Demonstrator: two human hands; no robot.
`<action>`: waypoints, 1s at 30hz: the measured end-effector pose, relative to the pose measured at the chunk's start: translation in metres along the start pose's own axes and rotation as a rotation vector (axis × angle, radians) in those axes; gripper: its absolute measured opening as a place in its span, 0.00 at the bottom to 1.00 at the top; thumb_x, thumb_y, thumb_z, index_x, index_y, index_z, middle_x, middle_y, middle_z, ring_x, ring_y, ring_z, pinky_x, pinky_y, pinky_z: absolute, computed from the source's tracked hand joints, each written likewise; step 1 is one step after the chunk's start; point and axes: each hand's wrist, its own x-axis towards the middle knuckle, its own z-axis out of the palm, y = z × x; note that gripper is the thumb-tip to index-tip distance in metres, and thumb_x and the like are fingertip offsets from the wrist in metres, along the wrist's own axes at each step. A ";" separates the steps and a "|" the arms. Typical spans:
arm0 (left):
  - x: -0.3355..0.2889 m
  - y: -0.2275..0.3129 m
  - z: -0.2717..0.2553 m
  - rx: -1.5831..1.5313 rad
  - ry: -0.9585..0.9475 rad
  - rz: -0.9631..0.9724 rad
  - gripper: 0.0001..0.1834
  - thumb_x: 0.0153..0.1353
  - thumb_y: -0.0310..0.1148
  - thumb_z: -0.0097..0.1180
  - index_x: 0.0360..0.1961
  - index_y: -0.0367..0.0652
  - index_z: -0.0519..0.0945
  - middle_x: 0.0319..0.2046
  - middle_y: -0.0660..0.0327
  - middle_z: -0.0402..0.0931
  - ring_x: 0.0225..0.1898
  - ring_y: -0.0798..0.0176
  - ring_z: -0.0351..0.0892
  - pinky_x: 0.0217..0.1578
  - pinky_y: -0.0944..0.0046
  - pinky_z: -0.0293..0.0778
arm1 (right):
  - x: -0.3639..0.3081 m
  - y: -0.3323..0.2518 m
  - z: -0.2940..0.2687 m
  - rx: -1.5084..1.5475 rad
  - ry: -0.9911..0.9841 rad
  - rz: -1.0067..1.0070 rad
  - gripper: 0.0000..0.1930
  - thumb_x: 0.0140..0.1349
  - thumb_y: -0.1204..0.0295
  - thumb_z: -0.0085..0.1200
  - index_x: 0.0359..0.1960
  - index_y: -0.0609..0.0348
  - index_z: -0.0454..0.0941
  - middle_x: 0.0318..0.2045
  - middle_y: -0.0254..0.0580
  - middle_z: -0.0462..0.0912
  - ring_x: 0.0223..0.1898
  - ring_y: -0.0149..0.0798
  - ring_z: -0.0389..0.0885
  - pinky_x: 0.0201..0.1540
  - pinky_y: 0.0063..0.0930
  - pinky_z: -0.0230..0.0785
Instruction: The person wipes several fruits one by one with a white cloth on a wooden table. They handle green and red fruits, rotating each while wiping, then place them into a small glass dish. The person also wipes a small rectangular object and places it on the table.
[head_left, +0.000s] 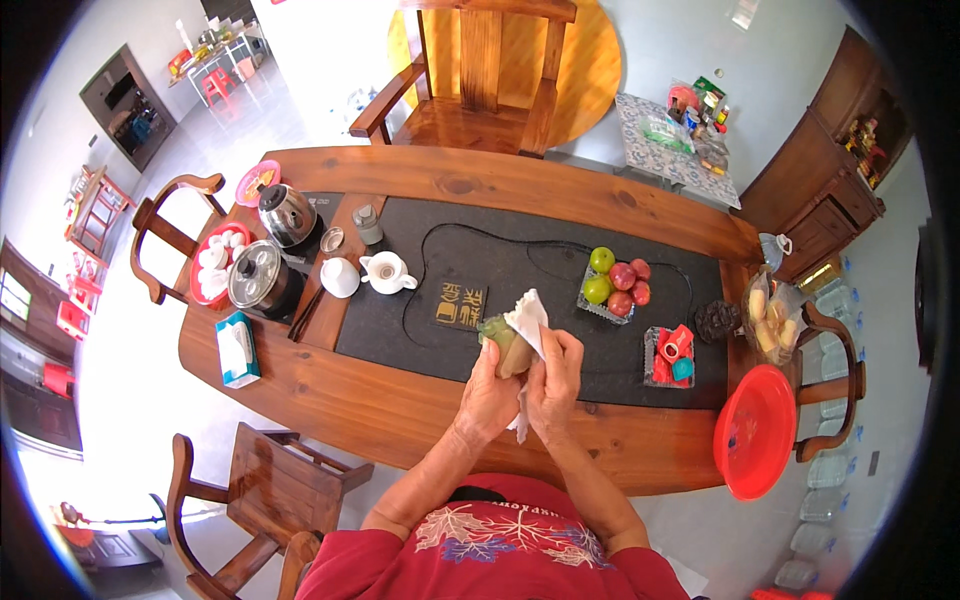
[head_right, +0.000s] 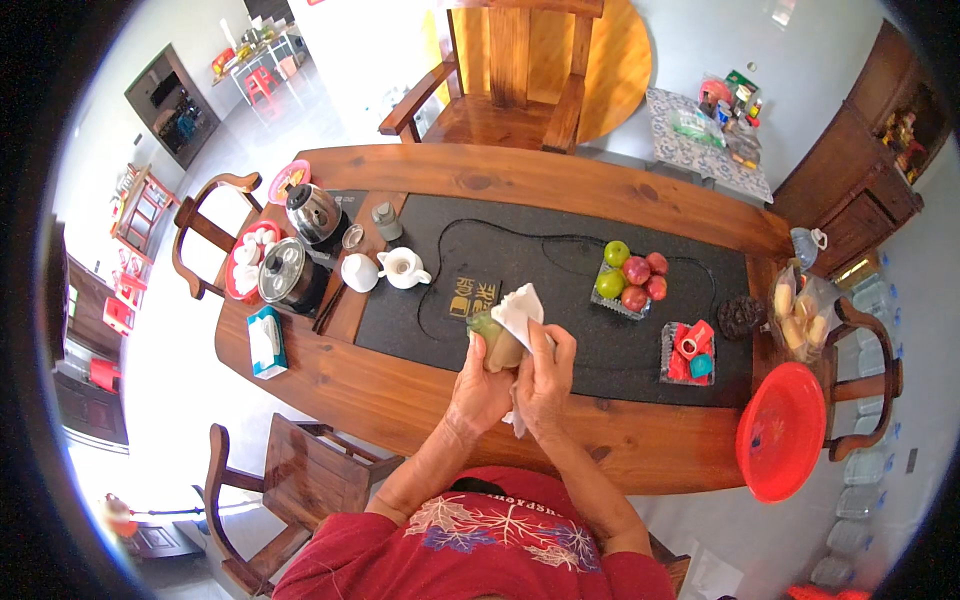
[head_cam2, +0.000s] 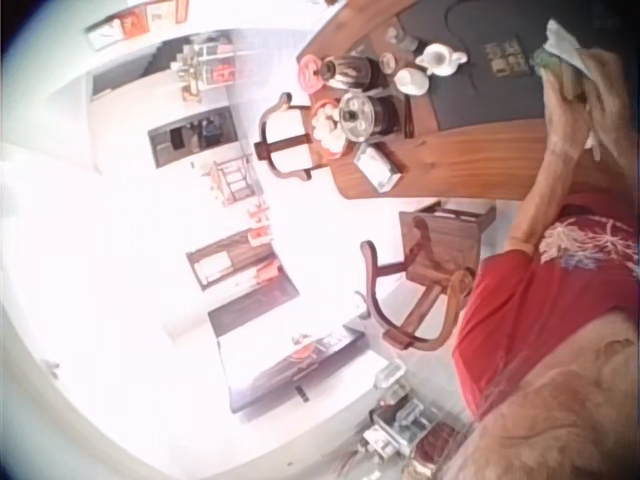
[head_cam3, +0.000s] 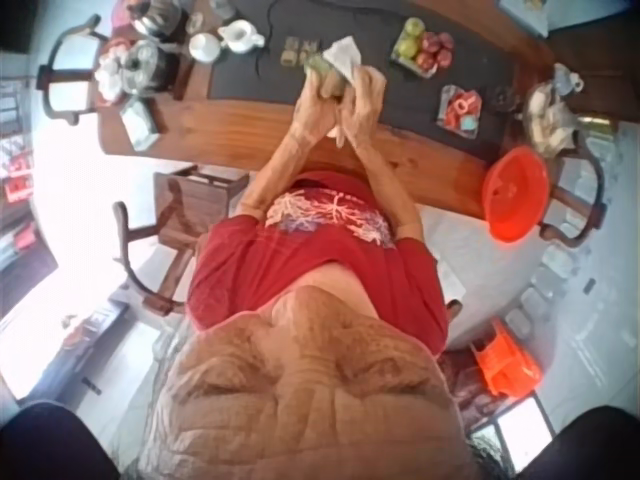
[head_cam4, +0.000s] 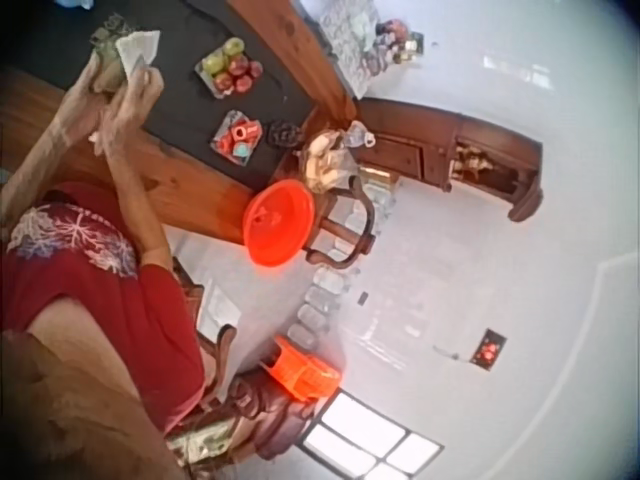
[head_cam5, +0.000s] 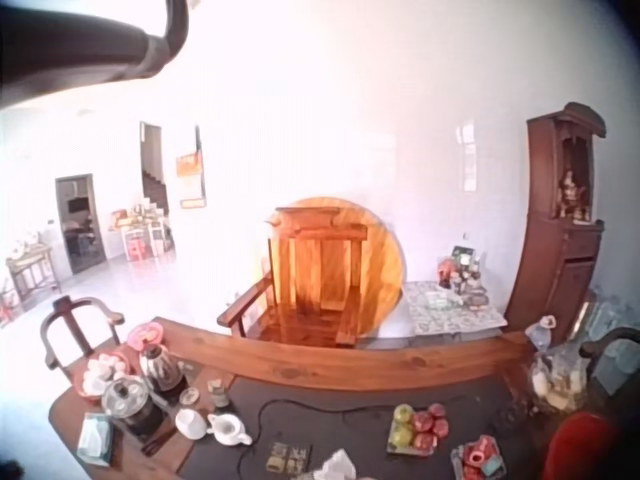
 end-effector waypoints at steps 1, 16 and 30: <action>0.000 0.000 -0.008 0.010 -0.035 0.009 0.29 0.68 0.53 0.36 0.62 0.45 0.59 0.59 0.59 0.62 0.60 0.58 0.62 0.61 0.54 0.58 | -0.004 -0.001 -0.007 0.044 -0.049 0.033 0.20 0.52 0.88 0.45 0.48 0.63 0.74 0.41 0.49 0.70 0.41 0.44 0.72 0.42 0.32 0.67; -0.003 0.021 -0.019 -0.040 -0.086 0.027 0.26 0.68 0.43 0.39 0.62 0.40 0.62 0.55 0.56 0.69 0.58 0.59 0.66 0.57 0.56 0.65 | -0.022 -0.024 -0.032 -0.032 -0.326 -0.219 0.27 0.48 0.89 0.51 0.52 0.57 0.76 0.39 0.47 0.72 0.36 0.41 0.75 0.35 0.29 0.70; -0.019 0.010 0.004 0.025 -0.052 -0.102 0.28 0.61 0.30 0.52 0.62 0.45 0.60 0.56 0.54 0.66 0.55 0.52 0.71 0.46 0.42 0.76 | 0.026 -0.002 -0.068 0.577 -0.297 0.459 0.13 0.61 0.74 0.50 0.45 0.67 0.75 0.31 0.38 0.74 0.26 0.27 0.73 0.23 0.23 0.69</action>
